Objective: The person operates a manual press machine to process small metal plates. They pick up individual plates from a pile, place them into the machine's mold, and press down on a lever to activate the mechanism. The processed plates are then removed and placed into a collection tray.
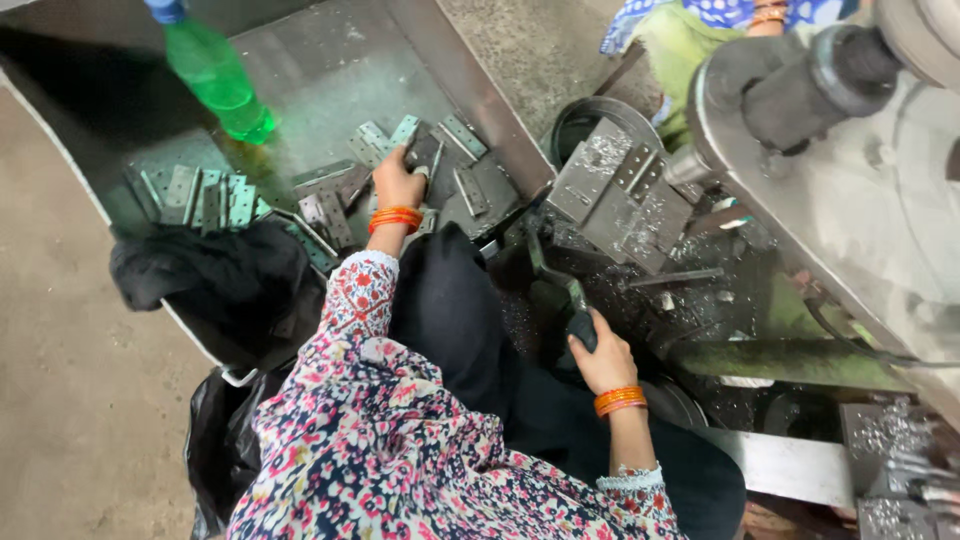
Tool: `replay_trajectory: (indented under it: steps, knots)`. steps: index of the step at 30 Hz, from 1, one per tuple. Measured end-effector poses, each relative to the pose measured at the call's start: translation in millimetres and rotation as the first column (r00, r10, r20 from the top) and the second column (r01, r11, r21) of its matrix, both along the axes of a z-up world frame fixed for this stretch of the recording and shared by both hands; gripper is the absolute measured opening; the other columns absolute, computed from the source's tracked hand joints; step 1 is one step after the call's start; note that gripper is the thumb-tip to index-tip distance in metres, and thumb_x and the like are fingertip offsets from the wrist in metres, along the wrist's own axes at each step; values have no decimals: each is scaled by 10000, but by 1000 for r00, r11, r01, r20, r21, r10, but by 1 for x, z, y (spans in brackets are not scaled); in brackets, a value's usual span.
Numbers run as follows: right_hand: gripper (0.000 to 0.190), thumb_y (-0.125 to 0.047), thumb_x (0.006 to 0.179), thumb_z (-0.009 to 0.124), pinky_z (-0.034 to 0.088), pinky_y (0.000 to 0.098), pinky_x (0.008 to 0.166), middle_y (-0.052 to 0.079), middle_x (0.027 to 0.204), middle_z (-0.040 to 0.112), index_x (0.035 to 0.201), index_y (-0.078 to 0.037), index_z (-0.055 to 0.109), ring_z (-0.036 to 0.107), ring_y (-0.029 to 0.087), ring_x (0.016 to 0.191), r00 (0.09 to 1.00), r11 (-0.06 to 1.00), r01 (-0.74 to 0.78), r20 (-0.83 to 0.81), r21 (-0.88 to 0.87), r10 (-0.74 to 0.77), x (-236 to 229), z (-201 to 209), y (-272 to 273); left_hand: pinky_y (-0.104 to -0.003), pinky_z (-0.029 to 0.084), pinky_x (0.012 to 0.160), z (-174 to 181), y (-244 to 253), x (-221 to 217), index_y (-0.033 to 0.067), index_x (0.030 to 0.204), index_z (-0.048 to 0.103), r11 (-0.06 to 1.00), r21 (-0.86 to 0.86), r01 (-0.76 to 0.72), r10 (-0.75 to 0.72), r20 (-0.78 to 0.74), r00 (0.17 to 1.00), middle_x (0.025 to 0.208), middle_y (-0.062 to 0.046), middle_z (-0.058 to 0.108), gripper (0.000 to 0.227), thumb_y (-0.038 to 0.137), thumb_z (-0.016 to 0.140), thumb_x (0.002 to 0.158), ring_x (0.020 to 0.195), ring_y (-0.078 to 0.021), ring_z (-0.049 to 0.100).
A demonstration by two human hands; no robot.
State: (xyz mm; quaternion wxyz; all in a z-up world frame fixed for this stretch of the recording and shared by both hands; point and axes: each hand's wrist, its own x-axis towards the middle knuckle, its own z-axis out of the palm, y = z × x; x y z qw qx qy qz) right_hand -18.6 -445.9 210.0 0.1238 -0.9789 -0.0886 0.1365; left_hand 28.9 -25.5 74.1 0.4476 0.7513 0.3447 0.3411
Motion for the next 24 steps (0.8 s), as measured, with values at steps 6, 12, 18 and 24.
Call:
replay_trajectory:
  steps: [6,12,18,24]
  knots:
    - [698,-428,829,693,549,518,914,184,1224,704,1477,-253,500,669,419,1109,1000,999,3,-29,45,-2,-3,-4,-6,-409,581,835,116,-121,56,164,1205,744,825,146,545,-563,147,813,1030,-227,730,499,-12,680,742,929,-378,727]
    - [711,-402,824,708,545,512,923,194,1275,674,1471,-194,498,649,411,1142,998,996,-56,19,74,54,1,-12,-12,-538,436,1070,113,-227,90,73,1002,797,476,602,641,-500,-415,760,1363,-121,677,177,121,646,923,1325,-379,532]
    - [762,-403,824,706,547,508,929,196,1297,660,1511,-204,443,642,407,1154,998,997,-60,-19,49,61,2,-15,-12,-765,182,1124,94,-250,74,102,1090,780,353,580,734,-404,-613,679,1305,-72,623,298,244,563,944,1429,-376,350]
    - [791,-409,834,706,547,517,915,200,1296,655,1538,-218,399,644,407,1151,996,998,-63,-56,-9,63,2,-6,-7,-786,162,1124,89,-260,72,131,1084,782,389,560,732,-414,-604,682,1303,-26,630,285,224,559,932,1430,-362,342]
